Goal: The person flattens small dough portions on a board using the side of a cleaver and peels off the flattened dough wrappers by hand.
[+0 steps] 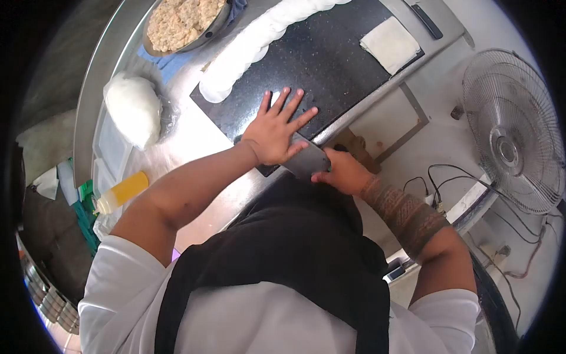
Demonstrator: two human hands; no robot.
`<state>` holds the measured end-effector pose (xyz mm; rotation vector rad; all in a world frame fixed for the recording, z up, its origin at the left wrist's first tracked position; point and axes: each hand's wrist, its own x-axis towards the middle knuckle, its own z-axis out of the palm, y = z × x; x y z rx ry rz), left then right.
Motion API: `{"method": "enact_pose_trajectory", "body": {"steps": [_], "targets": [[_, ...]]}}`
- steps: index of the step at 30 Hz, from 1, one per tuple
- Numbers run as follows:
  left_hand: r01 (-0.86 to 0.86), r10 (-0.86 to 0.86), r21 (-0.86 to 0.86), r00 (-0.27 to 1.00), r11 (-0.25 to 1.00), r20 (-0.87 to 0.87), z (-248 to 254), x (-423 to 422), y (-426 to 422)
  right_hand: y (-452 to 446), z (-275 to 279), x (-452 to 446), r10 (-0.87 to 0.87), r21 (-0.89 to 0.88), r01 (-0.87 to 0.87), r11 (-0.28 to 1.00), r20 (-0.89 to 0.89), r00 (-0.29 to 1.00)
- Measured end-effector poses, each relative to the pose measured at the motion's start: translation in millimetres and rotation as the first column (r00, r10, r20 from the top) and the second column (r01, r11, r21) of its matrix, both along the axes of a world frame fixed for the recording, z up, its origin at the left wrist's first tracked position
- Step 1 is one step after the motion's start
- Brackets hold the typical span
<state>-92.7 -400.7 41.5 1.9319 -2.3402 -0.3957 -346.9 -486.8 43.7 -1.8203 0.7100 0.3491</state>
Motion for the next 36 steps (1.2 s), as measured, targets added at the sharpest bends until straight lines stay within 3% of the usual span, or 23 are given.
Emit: {"method": "enact_pose_trajectory", "body": {"steps": [4,7,8,11,12,13,15,19,22,25,28,31,34,36], "targets": [[0.007,0.004,-0.142,0.997,0.990,0.076,-5,23,-21,-17,4,21,-0.020,-0.118,0.029,0.993,0.075,0.997],[0.056,-0.029,-0.262,0.994,0.963,0.107,-2,51,-49,-31,38,50,-0.027,-0.225,0.017,0.974,-0.041,0.999],[0.086,-0.055,-0.287,0.992,0.954,0.115,-5,60,-59,-30,32,49,-0.054,-0.202,0.055,0.978,0.012,0.998],[0.226,-0.230,-0.268,0.973,0.937,0.015,-9,57,-49,-14,2,36,-0.097,-0.102,0.111,0.989,0.129,0.987],[0.239,-0.233,-0.151,0.971,0.959,0.056,-6,42,-29,11,1,19,-0.088,-0.057,0.097,0.994,0.143,0.986],[0.231,-0.232,-0.147,0.973,0.962,0.005,-17,24,-10,27,3,5,-0.082,-0.012,0.085,0.996,0.158,0.984],[0.290,-0.299,-0.121,0.952,0.949,-0.064,-11,-1,1,49,11,-17,-0.169,-0.011,0.169,0.986,0.035,0.985],[0.256,-0.260,-0.214,0.965,0.943,0.009,-11,2,-33,26,8,-12,-0.186,-0.203,0.170,0.964,-0.060,0.981],[0.210,-0.194,-0.265,0.977,0.941,0.087,-9,19,-56,-13,-11,-4,-0.145,-0.138,0.167,0.976,0.157,0.977],[0.202,-0.159,-0.315,0.975,0.927,0.157,-10,43,-78,-39,23,31,-0.052,-0.294,0.046,0.955,-0.012,0.999],[0.290,-0.274,-0.341,0.957,0.894,0.096,-2,49,-76,-17,21,27,-0.181,-0.049,0.195,0.980,0.203,0.962],[0.321,-0.336,-0.242,0.942,0.915,-0.020,-14,32,-33,33,15,7,-0.159,-0.042,0.162,0.986,0.062,0.985],[0.338,-0.366,-0.222,0.926,0.915,-0.098,-17,1,-30,52,12,-11,-0.305,-0.036,0.304,0.952,-0.017,0.952],[0.333,-0.340,-0.253,0.940,0.908,0.018,-13,2,-53,26,13,-10,-0.287,-0.034,0.288,0.957,0.035,0.957]]}}
